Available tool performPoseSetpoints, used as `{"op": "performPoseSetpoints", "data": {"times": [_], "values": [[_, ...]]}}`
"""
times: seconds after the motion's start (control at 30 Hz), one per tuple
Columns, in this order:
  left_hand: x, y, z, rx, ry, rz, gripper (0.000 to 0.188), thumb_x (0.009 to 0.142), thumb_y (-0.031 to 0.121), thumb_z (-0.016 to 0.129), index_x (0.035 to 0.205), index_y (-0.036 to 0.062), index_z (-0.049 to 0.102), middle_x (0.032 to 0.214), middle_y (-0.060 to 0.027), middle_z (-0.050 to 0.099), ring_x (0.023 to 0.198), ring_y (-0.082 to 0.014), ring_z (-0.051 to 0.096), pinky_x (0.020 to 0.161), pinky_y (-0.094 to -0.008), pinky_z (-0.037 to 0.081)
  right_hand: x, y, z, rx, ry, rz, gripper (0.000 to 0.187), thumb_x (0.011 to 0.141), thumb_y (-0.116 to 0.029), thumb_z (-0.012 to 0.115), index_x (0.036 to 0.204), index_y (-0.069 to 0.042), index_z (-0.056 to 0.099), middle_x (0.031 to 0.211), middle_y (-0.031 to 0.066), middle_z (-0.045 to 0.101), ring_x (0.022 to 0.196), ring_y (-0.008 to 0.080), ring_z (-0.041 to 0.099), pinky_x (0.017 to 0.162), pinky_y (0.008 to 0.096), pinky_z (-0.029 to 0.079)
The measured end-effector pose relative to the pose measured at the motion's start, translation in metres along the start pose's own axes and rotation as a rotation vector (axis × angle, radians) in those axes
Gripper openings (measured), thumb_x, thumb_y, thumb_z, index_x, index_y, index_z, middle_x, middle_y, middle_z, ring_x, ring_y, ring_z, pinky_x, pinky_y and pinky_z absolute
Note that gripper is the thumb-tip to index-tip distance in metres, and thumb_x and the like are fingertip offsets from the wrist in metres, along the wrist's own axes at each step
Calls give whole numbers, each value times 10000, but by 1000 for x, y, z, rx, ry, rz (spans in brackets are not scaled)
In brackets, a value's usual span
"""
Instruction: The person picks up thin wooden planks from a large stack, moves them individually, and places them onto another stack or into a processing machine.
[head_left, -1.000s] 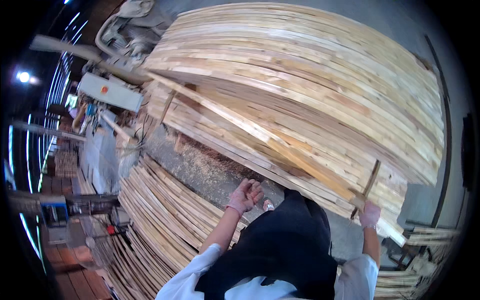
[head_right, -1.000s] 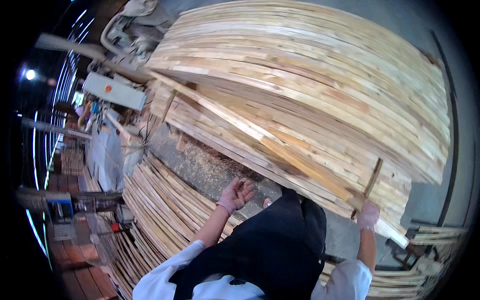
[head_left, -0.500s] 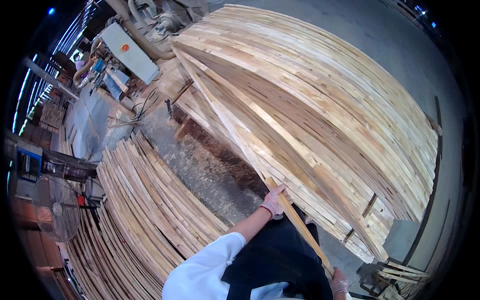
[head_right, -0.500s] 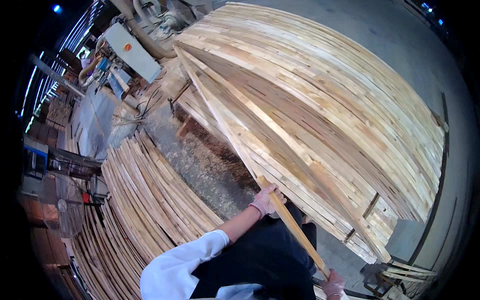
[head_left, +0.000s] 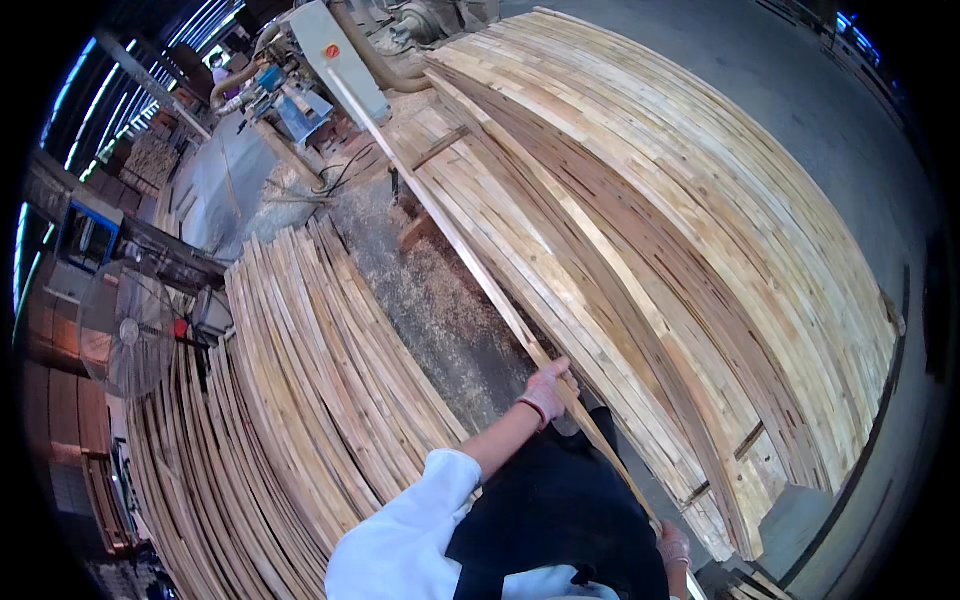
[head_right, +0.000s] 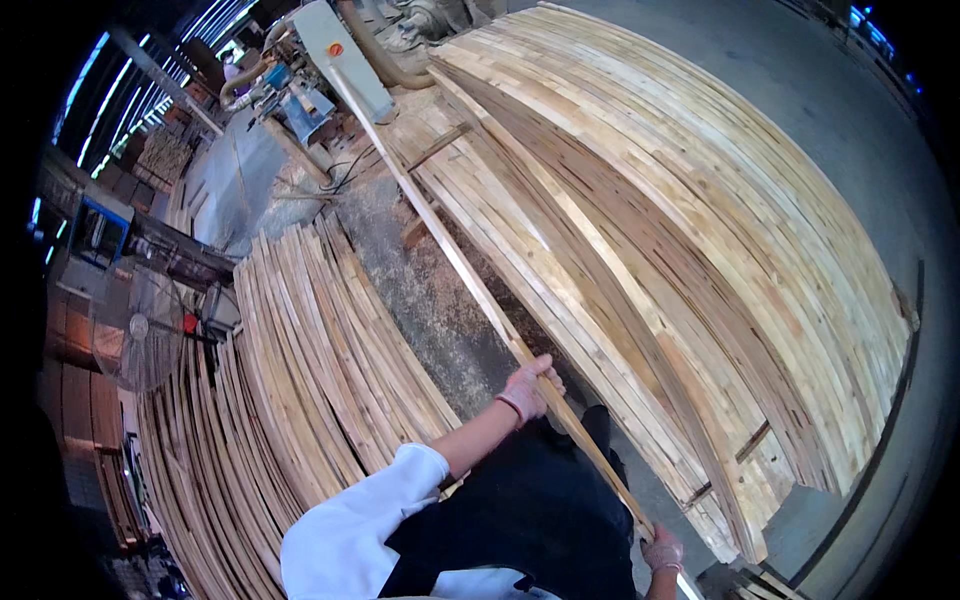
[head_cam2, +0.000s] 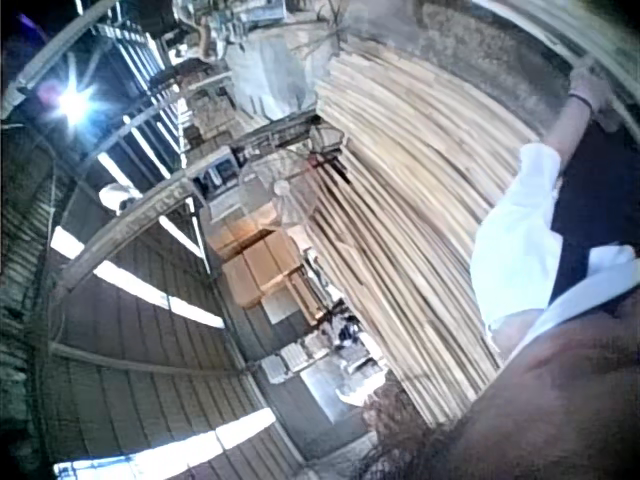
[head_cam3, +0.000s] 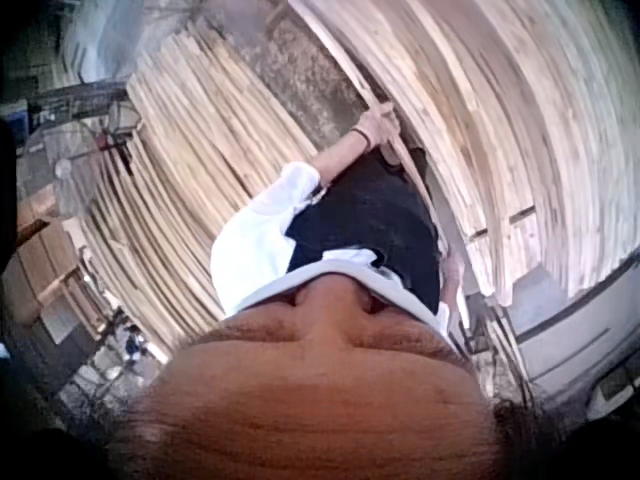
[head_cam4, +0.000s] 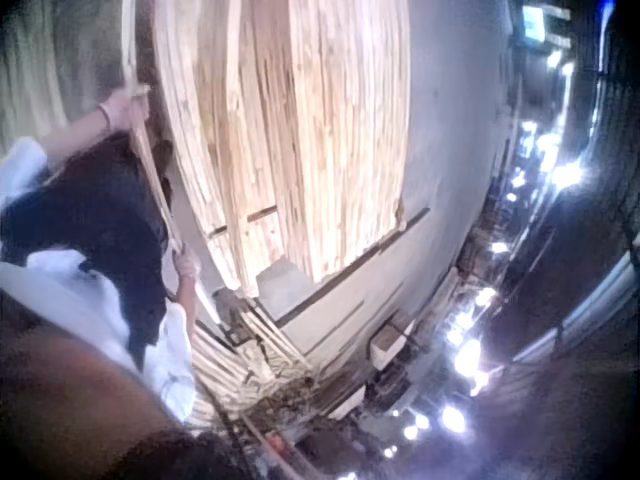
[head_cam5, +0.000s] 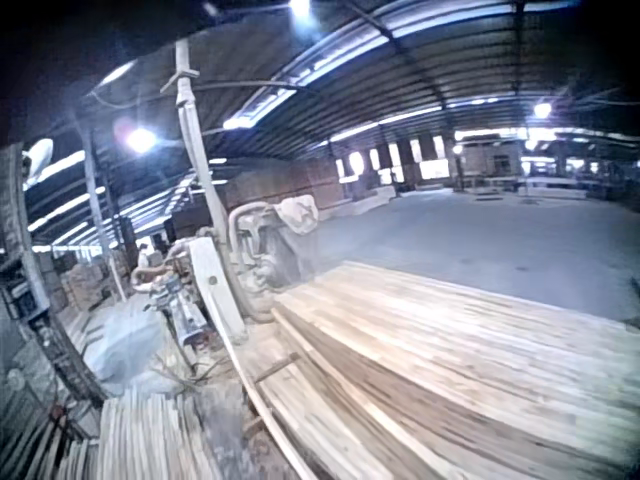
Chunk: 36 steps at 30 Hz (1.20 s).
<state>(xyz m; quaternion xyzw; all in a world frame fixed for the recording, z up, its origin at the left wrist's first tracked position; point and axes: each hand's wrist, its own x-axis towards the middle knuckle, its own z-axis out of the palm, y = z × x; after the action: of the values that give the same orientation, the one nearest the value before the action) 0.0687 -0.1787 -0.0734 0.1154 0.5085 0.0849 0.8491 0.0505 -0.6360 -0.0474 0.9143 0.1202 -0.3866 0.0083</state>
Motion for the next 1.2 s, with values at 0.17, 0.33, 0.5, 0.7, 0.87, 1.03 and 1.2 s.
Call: {"op": "performPoseSetpoints", "data": {"times": [0.17,0.33,0.5,0.7,0.87,1.03,1.2], "values": [[-20,11,6,98,55,173,254,791,265,726,870,83,569,777,-69,579,667,-268,581,627,-463,508,30,-1,-37,-108,10,-79,450,746,-371,703,1110,-138,575,969,156,662,942,343,627,821,434,495],[-34,-54,-4,364,-162,48,289,810,286,715,968,91,571,923,-64,607,797,-259,627,681,-462,556,15,-65,-102,18,161,-275,571,744,-359,718,1232,-131,530,1043,177,644,988,343,611,848,428,481],[-88,-122,-3,411,-184,-150,289,923,285,577,1104,60,583,1045,-100,648,929,-250,656,758,-382,568,14,-54,-90,692,317,-673,513,822,-333,659,1254,-85,537,1020,149,649,960,258,629,862,343,477],[-96,-34,-29,537,-344,-73,276,897,282,616,1067,66,612,973,-89,677,874,-221,675,746,-343,573,-31,132,-84,-57,274,194,561,822,-457,601,1195,-39,576,1052,190,650,964,332,630,832,418,493],[-97,61,-21,569,-334,79,353,869,312,637,1061,18,593,999,-136,669,904,-277,666,798,-443,556,-87,90,-91,1576,67,92,501,829,-478,586,1167,-109,579,1066,149,639,975,316,618,793,421,500],[-73,166,-14,427,-267,215,323,868,339,631,1010,51,596,929,-110,677,809,-257,682,735,-417,578,-64,-66,-112,1928,206,-259,539,946,-497,448,1196,-32,553,1043,82,653,884,192,623,765,312,516],[-61,244,-16,266,-119,334,310,905,351,580,1000,56,604,848,-110,672,719,-254,672,656,-384,578,2,-186,-117,2016,74,-297,451,929,-423,531,1098,-9,598,1022,121,655,881,181,618,784,302,510]]}}
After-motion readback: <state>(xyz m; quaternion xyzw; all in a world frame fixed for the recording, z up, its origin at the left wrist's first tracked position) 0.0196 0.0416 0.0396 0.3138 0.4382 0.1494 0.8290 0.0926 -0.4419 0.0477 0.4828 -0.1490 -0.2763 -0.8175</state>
